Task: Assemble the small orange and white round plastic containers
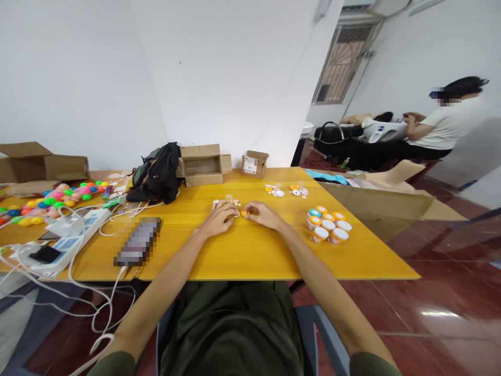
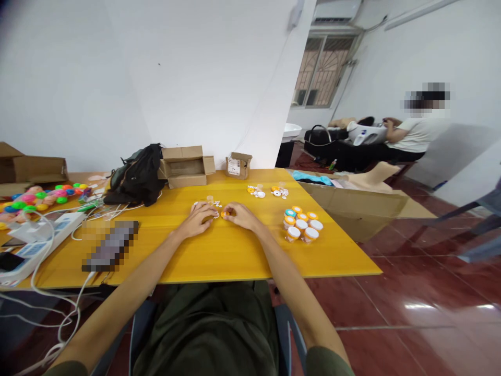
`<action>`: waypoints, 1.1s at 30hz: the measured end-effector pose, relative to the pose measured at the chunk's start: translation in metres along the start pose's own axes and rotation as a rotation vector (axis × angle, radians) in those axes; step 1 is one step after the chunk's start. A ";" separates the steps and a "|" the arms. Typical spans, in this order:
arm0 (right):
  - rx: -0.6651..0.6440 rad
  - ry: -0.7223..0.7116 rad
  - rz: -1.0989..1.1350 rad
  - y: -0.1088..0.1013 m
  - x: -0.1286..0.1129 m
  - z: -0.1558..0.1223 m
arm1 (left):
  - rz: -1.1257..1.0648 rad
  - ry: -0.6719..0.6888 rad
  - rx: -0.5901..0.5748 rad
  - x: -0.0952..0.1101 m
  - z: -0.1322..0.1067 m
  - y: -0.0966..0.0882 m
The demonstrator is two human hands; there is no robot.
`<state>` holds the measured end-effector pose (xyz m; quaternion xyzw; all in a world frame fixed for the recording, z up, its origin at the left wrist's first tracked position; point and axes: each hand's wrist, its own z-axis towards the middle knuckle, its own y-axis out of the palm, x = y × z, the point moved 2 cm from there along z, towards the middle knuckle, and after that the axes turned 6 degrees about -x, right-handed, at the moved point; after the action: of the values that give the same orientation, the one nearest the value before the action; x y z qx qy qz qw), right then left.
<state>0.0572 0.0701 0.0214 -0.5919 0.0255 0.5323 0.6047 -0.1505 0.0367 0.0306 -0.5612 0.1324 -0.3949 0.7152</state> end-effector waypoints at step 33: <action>0.020 -0.041 -0.364 0.015 0.004 0.033 | -0.003 -0.194 0.207 -0.001 0.001 -0.004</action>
<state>0.0294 0.0929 0.0182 -0.5698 -0.0890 0.4257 0.6973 -0.1524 0.0375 0.0346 -0.5204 0.0201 -0.3514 0.7780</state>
